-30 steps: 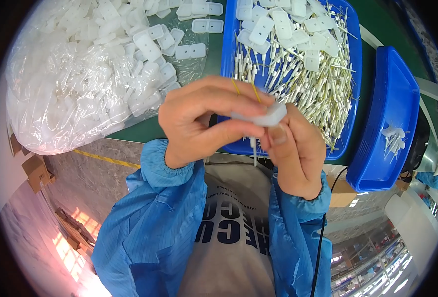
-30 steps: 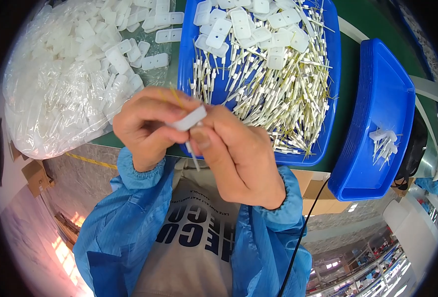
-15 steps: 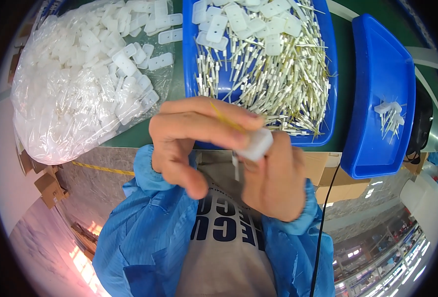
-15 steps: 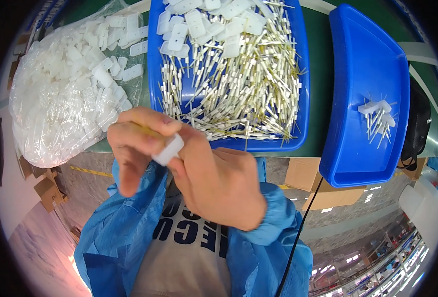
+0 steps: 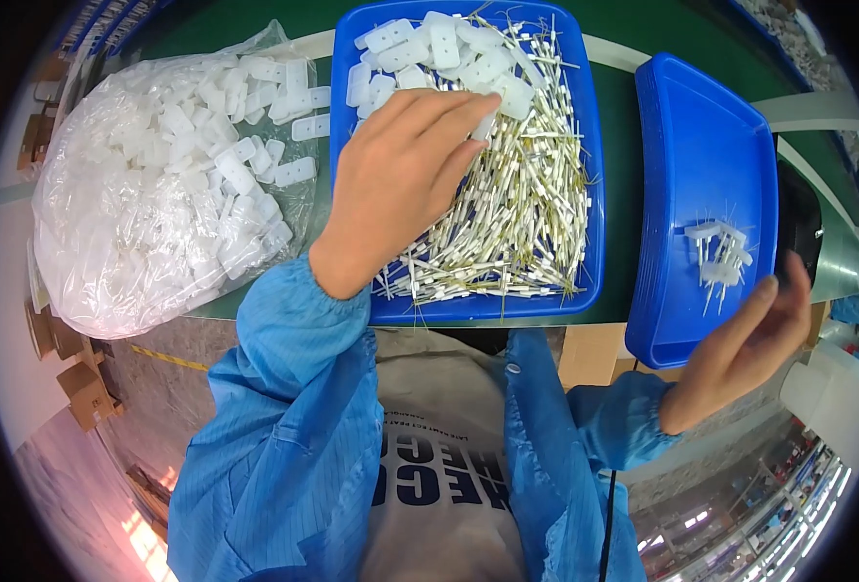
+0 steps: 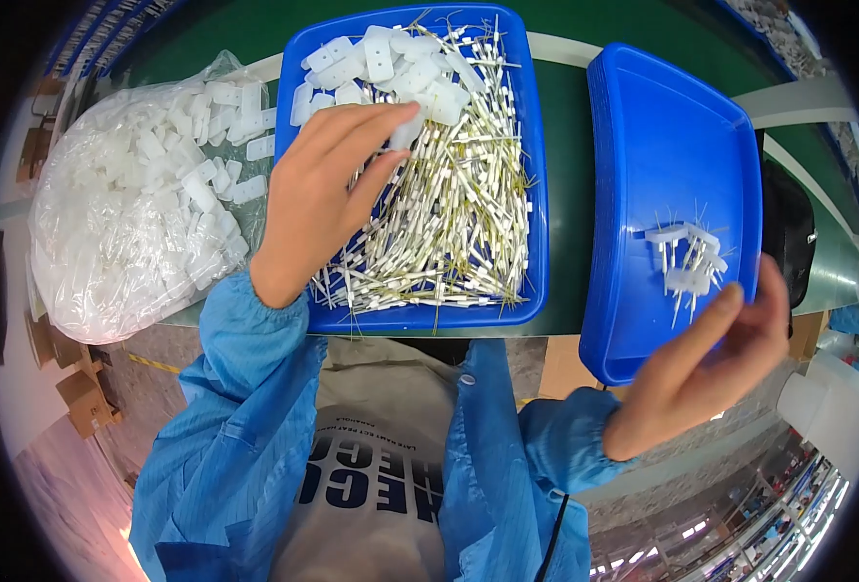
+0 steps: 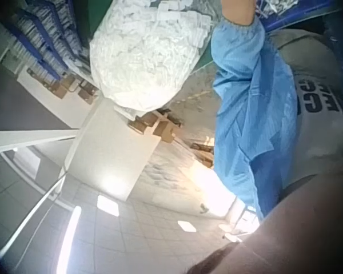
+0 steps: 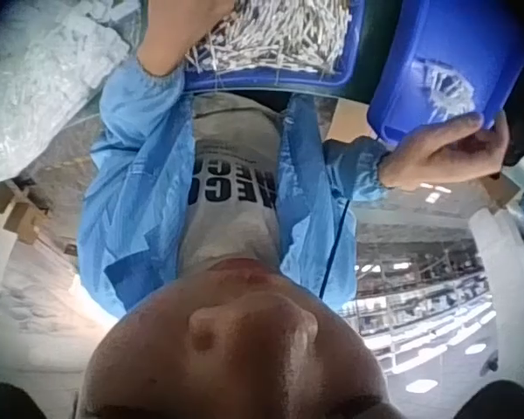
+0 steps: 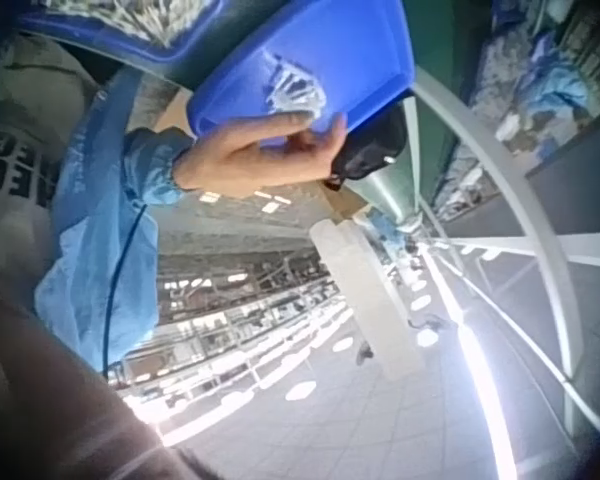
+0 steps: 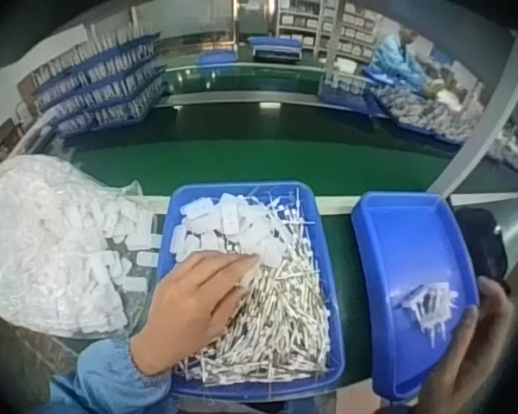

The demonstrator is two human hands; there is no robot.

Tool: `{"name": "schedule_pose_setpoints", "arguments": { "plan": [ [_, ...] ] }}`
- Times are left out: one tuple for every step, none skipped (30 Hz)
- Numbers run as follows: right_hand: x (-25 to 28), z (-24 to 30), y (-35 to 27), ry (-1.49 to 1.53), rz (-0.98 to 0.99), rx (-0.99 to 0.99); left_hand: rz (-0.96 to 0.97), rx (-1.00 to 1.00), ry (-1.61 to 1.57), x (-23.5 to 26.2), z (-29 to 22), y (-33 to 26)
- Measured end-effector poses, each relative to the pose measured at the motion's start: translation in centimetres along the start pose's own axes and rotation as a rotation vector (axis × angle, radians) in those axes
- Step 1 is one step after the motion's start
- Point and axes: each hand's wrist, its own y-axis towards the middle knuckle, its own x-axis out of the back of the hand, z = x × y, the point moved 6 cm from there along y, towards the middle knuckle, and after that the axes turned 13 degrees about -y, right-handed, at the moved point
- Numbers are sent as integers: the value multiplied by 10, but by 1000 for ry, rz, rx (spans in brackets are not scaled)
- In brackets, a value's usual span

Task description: The person inserts metal pins into small white plastic component housings by hand at a manufacturing workbench.

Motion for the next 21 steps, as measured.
{"name": "schedule_pose_setpoints", "arguments": {
  "plan": [
    [-6, 17, -8, 323, 41, -10, -4, -4, -3, 6, -5, 1],
    [-19, 41, -13, 330, 202, 175, -69, 31, -157, 16, -10, 1],
    [-36, 62, -19, 333, 364, 360, -131, 67, -312, 25, -11, -2],
    [-54, 74, -25, 338, 415, 436, -101, 58, -342, 32, -8, -10],
    [-72, 82, -31, 341, 467, 514, -99, 54, -343, 34, -17, -14],
    [-84, 83, -32, 339, 463, 511, -165, 270, -652, 35, -16, -23],
    [-98, 88, -35, 256, 490, 573, -234, 492, -952, 34, -10, -33],
    [-106, 92, -39, 171, 516, 633, -208, 437, -933, 37, -8, -37],
    [-106, 94, -37, 174, 514, 634, -209, 435, -931, 36, -8, -40],
    [-103, 99, -34, 155, 448, 697, -277, 416, -1030, 36, -7, -43],
    [-100, 104, -33, 136, 381, 758, -345, 393, -1128, 38, -5, -46],
    [-96, 105, -32, 139, 351, 748, -352, 389, -1176, 40, -1, -51],
    [-91, 109, -31, 144, 352, 756, -361, 389, -1172, 38, 7, -57],
    [-83, 118, -30, 217, 319, 759, -345, 283, -1138, 38, 16, -63],
    [-75, 127, -30, 292, 288, 761, -328, 180, -1098, 42, 20, -67],
    [-69, 127, -32, 391, 356, 688, -271, 176, -1107, 40, 21, -68],
    [-68, 122, -42, 461, 436, 609, -289, 182, -1094, 43, 23, -71],
    [-67, 115, -53, 511, 693, 407, -244, 248, -1033, 42, 25, -75],
    [-62, 114, -67, 538, 938, 187, -187, 310, -981, 39, 25, -76],
    [-58, 126, -77, 576, 1006, 263, -184, 378, -970, 39, 24, -77],
    [-57, 138, -88, 613, 1074, 339, -197, 383, -965, 37, 23, -77]
  ]
}}
